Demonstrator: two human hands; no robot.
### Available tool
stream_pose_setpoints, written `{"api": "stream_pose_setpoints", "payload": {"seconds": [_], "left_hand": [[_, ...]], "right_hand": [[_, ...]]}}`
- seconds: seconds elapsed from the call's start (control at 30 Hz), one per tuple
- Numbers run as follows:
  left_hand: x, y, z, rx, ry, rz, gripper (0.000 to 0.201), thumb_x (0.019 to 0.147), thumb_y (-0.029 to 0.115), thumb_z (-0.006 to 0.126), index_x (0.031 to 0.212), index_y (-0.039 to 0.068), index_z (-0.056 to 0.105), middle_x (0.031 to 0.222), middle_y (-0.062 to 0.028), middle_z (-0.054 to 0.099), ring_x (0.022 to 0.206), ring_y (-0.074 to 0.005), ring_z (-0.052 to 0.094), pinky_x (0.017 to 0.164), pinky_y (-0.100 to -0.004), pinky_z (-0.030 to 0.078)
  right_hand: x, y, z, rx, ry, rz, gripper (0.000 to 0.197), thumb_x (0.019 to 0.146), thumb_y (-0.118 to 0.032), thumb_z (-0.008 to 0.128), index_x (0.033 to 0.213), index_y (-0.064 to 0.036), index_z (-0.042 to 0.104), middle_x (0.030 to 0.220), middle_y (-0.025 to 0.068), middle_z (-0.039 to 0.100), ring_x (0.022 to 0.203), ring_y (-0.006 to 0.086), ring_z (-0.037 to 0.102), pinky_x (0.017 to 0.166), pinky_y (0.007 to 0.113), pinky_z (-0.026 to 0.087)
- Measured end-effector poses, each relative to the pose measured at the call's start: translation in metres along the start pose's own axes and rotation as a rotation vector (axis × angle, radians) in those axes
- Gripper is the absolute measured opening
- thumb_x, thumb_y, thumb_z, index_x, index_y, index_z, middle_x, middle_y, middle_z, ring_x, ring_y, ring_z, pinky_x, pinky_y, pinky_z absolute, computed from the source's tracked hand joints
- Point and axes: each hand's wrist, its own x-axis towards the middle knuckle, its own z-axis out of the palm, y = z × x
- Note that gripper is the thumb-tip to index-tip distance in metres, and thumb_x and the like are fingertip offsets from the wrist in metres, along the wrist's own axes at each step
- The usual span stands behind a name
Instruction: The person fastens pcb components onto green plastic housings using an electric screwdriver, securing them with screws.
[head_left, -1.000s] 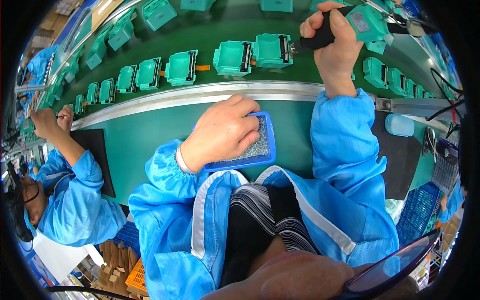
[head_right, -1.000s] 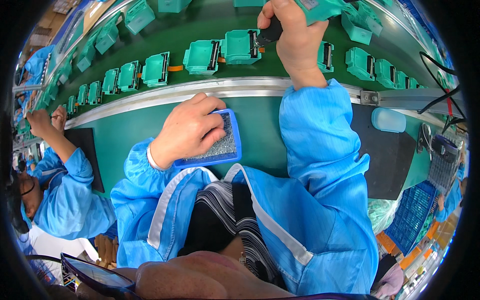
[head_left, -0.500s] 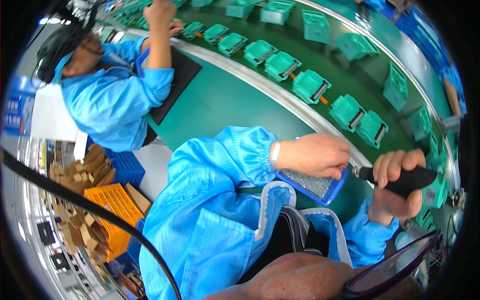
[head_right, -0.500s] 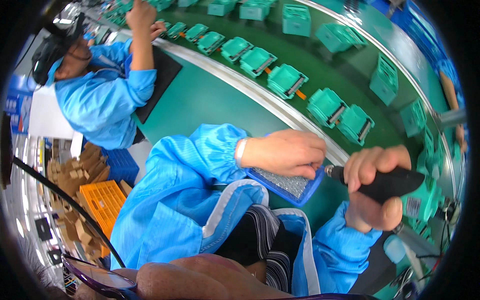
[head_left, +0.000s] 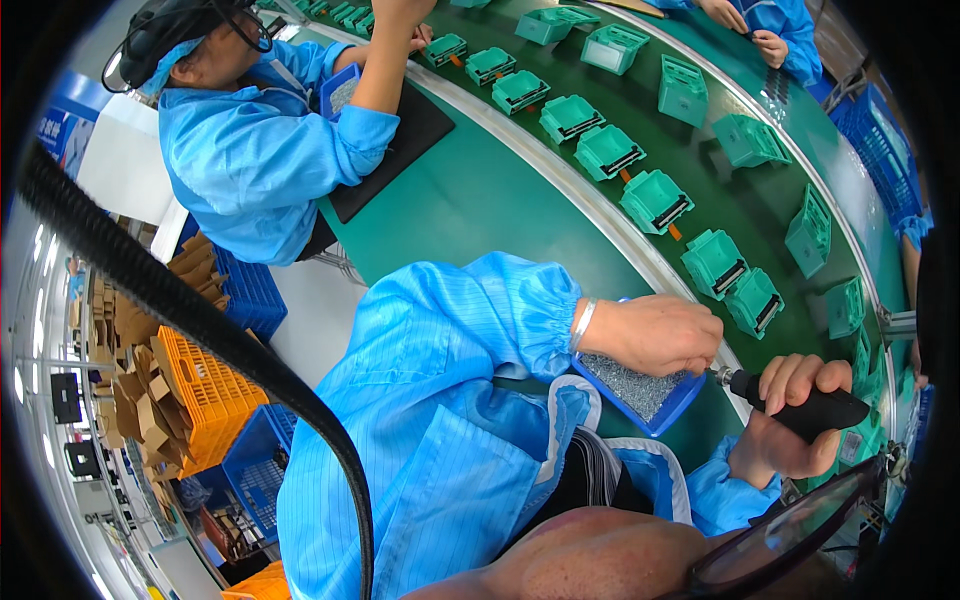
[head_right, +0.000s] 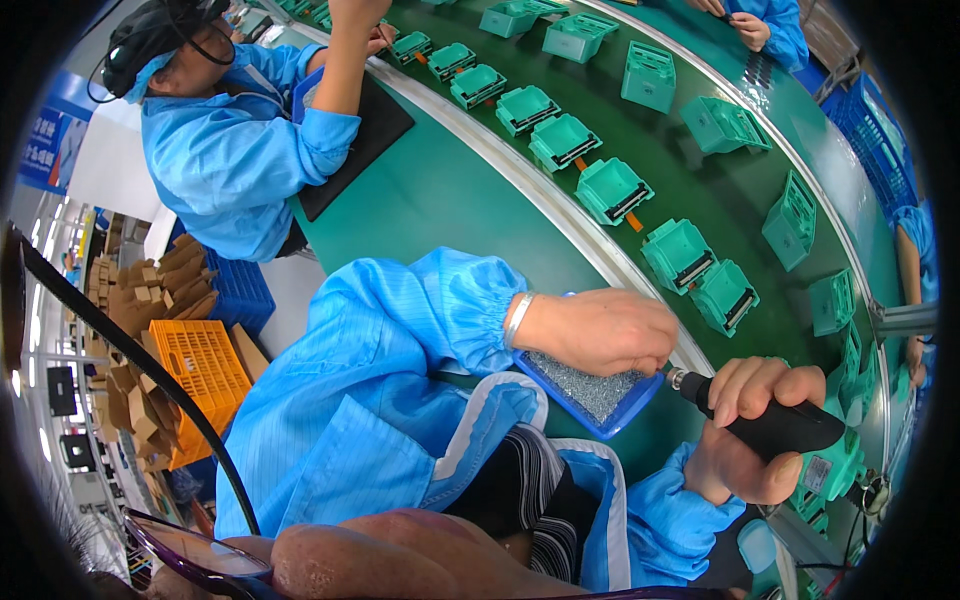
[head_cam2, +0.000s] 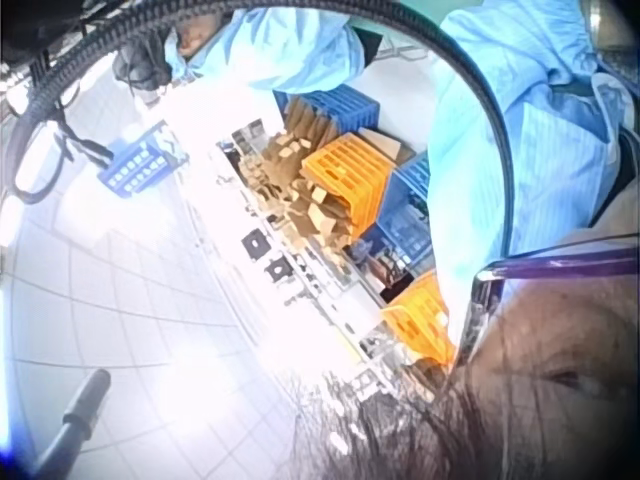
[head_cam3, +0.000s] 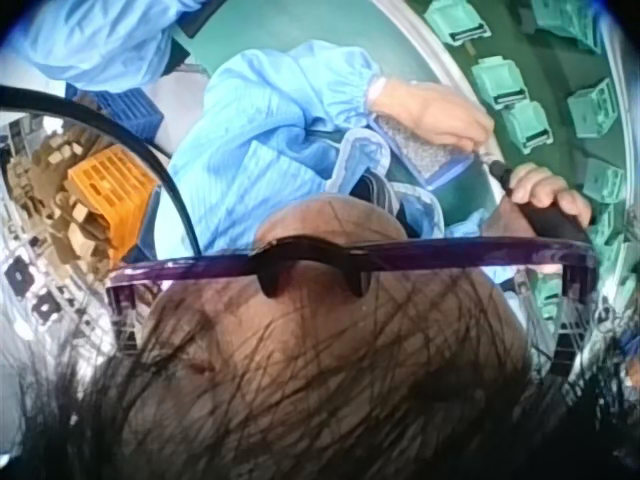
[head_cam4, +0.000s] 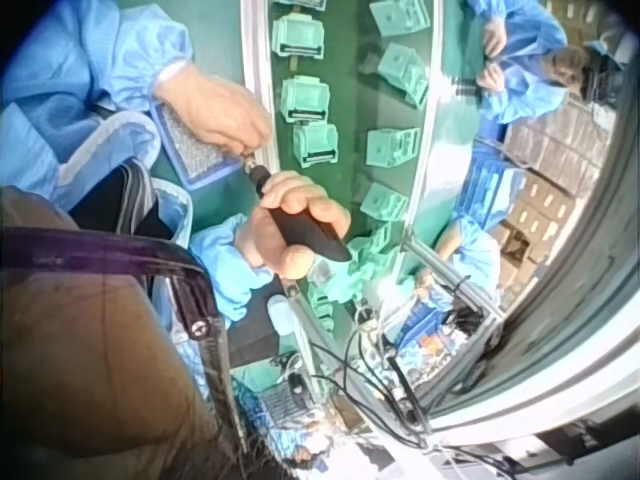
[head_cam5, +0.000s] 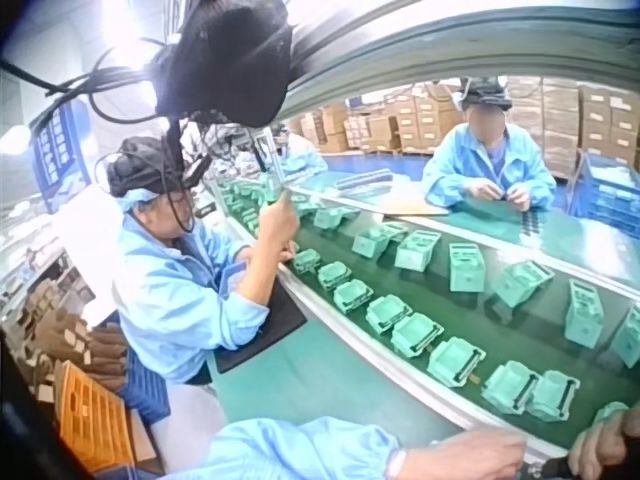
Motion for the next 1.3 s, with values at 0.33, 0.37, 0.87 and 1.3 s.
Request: {"api": "stream_pose_setpoints", "payload": {"seconds": [0.33,0.37,0.87,1.3], "left_hand": [[0.002,0.001,0.007,0.066,0.095,0.060,0.014,0.084,0.014,0.073,0.089,0.005,0.063,0.094,-0.0093,0.058,0.089,-0.0323,0.060,0.076,-0.0449,0.048],[0.003,0.001,0.007,0.064,0.095,0.064,0.014,0.084,0.014,0.073,0.088,0.005,0.063,0.094,-0.0091,0.058,0.089,-0.0322,0.060,0.076,-0.0449,0.048],[0.006,0.005,0.017,0.063,0.095,0.077,0.017,0.083,0.017,0.075,0.090,0.006,0.064,0.099,-0.0087,0.059,0.093,-0.0316,0.060,0.077,-0.0444,0.048],[0.015,0.009,0.002,0.212,-0.269,0.067,0.021,0.075,0.022,0.081,0.081,0.009,0.065,0.108,-0.0082,0.063,0.103,-0.0315,0.061,0.086,-0.0439,0.049]], "right_hand": [[-0.002,-0.003,-0.006,0.008,0.017,-0.027,0.063,0.082,-0.057,0.075,0.109,-0.0067,0.049,0.075,0.0036,0.047,0.057,0.0140,0.047,0.054,0.030,0.037],[-0.002,-0.003,-0.006,0.005,0.016,-0.025,0.062,0.082,-0.057,0.075,0.109,-0.0066,0.049,0.075,0.0037,0.047,0.057,0.0141,0.047,0.055,0.030,0.037],[-0.009,-0.007,-0.015,0.019,0.010,-0.030,0.059,0.086,-0.055,0.071,0.111,-0.0057,0.049,0.076,0.0039,0.047,0.060,0.0146,0.048,0.057,0.031,0.037],[0.018,-0.022,-0.089,-0.058,0.177,-0.197,0.046,0.094,-0.043,0.059,0.117,-0.0038,0.063,0.085,0.0091,0.060,0.068,0.0228,0.056,0.067,0.040,0.045]]}}
